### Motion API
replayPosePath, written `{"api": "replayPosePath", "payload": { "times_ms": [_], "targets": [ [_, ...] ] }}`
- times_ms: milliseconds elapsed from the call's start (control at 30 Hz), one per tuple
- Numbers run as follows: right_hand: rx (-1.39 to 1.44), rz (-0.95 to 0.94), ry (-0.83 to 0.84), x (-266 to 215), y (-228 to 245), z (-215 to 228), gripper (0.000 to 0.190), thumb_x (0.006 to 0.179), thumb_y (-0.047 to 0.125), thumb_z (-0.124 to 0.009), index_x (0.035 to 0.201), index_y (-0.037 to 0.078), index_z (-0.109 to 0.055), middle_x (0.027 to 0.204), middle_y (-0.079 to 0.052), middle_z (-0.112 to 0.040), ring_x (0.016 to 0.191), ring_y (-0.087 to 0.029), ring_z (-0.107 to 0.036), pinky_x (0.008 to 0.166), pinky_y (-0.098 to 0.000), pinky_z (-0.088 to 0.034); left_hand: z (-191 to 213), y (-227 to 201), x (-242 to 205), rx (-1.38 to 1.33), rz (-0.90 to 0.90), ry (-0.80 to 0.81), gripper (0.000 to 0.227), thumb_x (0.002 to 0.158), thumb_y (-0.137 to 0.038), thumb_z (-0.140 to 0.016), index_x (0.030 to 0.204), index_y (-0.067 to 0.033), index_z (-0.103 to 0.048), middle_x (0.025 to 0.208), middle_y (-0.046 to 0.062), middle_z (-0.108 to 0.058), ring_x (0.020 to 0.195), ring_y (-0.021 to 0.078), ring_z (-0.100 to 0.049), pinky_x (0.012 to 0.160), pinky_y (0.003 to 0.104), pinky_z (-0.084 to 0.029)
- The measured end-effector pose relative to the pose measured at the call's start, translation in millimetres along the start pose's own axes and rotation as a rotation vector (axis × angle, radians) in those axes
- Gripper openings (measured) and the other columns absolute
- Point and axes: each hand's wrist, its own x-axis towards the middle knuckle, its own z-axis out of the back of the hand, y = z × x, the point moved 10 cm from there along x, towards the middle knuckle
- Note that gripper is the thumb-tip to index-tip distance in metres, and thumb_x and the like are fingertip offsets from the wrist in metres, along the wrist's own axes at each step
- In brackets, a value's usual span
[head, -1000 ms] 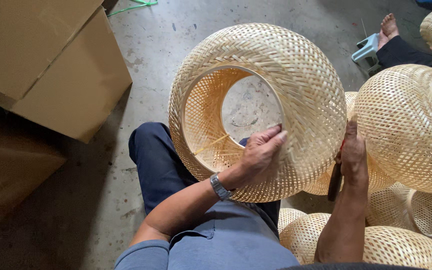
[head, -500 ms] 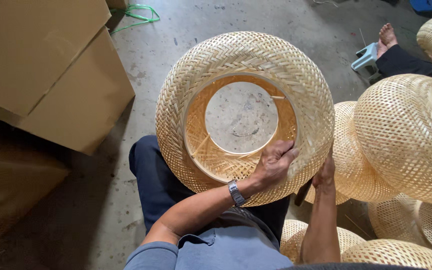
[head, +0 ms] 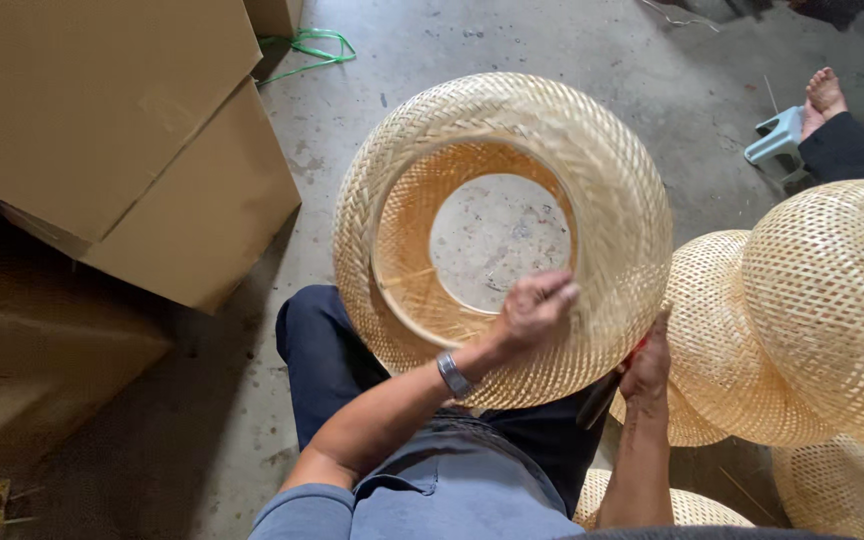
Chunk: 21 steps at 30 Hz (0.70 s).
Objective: The person sits on the floor and uses a red utility knife to trim excess bamboo strands from the rim of a woven basket. They rotate the basket periodically to access different sections of the rim, carefully cutting the protruding material flush with the edge.
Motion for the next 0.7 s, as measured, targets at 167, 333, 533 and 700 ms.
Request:
{"api": "replayPosePath", "payload": {
  "times_ms": [167, 333, 533, 700],
  "targets": [
    [-1.234, 0.010, -0.828, -20, 29, 39, 0.064, 0.112, 0.058, -0.047, 0.147, 0.006, -0.054, 0.107, -0.011, -0.069, 0.081, -0.020, -0.057, 0.063, -0.0341, -0.043, 45, -15, 33, -0.660, 0.145, 0.033, 0.024, 0.113, -0.016, -0.050, 0.093, -0.0064, -0.060, 0.070, -0.003, -0.052, 0.054, 0.0049, -0.048, 0.043, 0.021, -0.042],
    [-1.006, -0.006, -0.709, -6, -34, 50, 0.067, 0.108, 0.061, -0.049, 0.147, 0.007, -0.053, 0.113, -0.011, -0.067, 0.088, -0.020, -0.058, 0.070, -0.0349, -0.045, 74, -51, 57, -1.051, 0.166, 0.089, 0.028, 0.111, -0.020, -0.054, 0.123, 0.0030, -0.064, 0.103, 0.010, -0.072, 0.086, 0.0145, -0.069, 0.077, 0.029, -0.059],
    [-0.757, 0.020, -0.628, 2, -79, 65, 0.072, 0.103, 0.064, -0.051, 0.148, 0.008, -0.051, 0.121, -0.010, -0.065, 0.098, -0.020, -0.059, 0.078, -0.0358, -0.047, 68, -76, 40, -1.052, 0.130, 0.140, 0.037, 0.108, -0.018, -0.056, 0.135, 0.0061, -0.057, 0.122, 0.013, -0.071, 0.105, 0.0172, -0.071, 0.095, 0.032, -0.058],
    [-0.690, 0.007, -0.564, 11, -67, 64, 0.076, 0.098, 0.066, -0.053, 0.149, 0.009, -0.050, 0.127, -0.009, -0.063, 0.106, -0.020, -0.060, 0.085, -0.0366, -0.049, 87, -74, -3, -0.889, 0.181, 0.234, 0.040, 0.114, -0.018, -0.058, 0.144, 0.0089, -0.060, 0.119, 0.012, -0.071, 0.098, 0.0118, -0.064, 0.077, 0.022, -0.049]
  ]
}}
